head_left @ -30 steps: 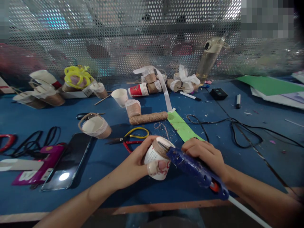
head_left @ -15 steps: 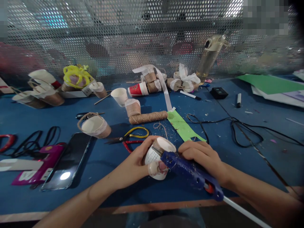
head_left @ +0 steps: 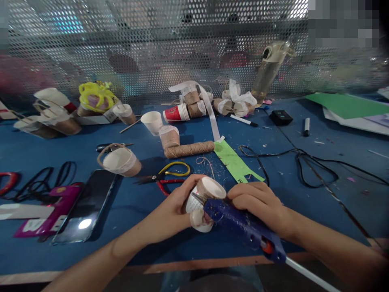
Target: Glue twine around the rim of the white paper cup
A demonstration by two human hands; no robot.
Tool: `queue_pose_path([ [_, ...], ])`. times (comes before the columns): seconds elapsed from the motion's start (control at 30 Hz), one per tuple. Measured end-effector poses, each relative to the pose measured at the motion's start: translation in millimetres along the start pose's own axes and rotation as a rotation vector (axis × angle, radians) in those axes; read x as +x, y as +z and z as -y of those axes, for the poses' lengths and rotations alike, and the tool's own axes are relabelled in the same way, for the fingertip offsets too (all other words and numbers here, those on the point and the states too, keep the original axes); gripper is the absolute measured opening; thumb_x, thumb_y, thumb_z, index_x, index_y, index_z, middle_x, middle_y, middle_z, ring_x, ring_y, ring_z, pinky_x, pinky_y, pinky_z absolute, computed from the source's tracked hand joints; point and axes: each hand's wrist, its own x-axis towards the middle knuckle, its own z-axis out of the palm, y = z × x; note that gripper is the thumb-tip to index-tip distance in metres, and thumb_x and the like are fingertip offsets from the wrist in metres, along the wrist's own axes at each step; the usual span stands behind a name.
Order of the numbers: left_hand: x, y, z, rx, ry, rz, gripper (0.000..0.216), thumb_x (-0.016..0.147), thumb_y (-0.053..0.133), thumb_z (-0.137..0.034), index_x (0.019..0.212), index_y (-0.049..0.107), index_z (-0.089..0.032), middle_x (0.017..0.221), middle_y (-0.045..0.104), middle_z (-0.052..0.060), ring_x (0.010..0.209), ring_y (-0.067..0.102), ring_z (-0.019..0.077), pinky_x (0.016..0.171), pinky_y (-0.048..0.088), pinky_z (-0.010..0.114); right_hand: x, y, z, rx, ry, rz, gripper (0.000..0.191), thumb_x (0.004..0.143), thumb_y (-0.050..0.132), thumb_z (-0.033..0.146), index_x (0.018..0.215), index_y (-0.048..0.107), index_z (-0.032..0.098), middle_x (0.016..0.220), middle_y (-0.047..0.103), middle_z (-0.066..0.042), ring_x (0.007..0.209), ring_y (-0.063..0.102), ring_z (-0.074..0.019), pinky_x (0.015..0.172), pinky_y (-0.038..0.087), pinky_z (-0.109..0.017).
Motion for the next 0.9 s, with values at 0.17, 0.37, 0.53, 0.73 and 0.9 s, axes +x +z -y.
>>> queue_pose_path([
  [0.17, 0.2, -0.5, 2.7, -0.037, -0.017, 0.018, 0.052, 0.08, 0.071, -0.038, 0.126, 0.046, -0.036, 0.106, 0.053, -0.003, 0.099, 0.05, 0.0171, 0.085, 0.042, 0.025, 0.9, -0.2, 0.1, -0.033, -0.018, -0.004, 0.03, 0.102, 0.024, 0.018, 0.085, 0.049, 0.018, 0.078, 0.066, -0.005, 0.067, 0.063, -0.0118, 0.056, 0.043, -0.024],
  [0.37, 0.0, -1.2, 2.1, -0.026, 0.015, -0.018, 0.053, 0.077, 0.073, -0.04, 0.124, 0.05, -0.037, 0.111, 0.055, -0.003, 0.102, 0.05, 0.0186, 0.087, 0.043, 0.025, 4.2, -2.8, 2.3, -0.022, -0.001, 0.008, 0.029, 0.102, 0.026, 0.018, 0.085, 0.05, 0.017, 0.077, 0.066, -0.005, 0.069, 0.064, -0.0125, 0.058, 0.045, -0.024],
  [0.53, 0.6, -1.3, 0.4, -0.016, 0.01, -0.054, 0.052, 0.076, 0.075, -0.038, 0.122, 0.052, -0.038, 0.11, 0.055, -0.004, 0.099, 0.05, 0.0171, 0.087, 0.043, 0.024, 3.9, -5.6, 5.1, -0.032, 0.026, -0.007, 0.029, 0.102, 0.025, 0.019, 0.085, 0.048, 0.018, 0.077, 0.066, -0.005, 0.07, 0.064, -0.0123, 0.059, 0.045, -0.024],
  [0.73, -1.1, -0.8, 3.4, -0.099, -0.021, -0.051, 0.045, 0.08, 0.072, -0.035, 0.121, 0.053, -0.037, 0.104, 0.055, -0.003, 0.095, 0.051, 0.015, 0.083, 0.046, 0.022, -0.1, -2.8, -0.6, 0.049, 0.052, -0.069, 0.017, 0.096, 0.035, 0.019, 0.085, 0.048, 0.018, 0.078, 0.061, -0.005, 0.07, 0.062, -0.0127, 0.059, 0.045, -0.023],
  [0.9, -1.2, -0.6, 6.1, -0.152, -0.047, -0.074, 0.044, 0.081, 0.071, -0.031, 0.121, 0.053, -0.034, 0.099, 0.059, -0.004, 0.089, 0.054, 0.0134, 0.079, 0.048, 0.021, -1.8, 0.1, -1.7, 0.138, 0.107, -0.093, 0.007, 0.09, 0.043, 0.012, 0.086, 0.047, 0.017, 0.08, 0.059, -0.006, 0.071, 0.058, -0.0137, 0.06, 0.044, -0.024],
])
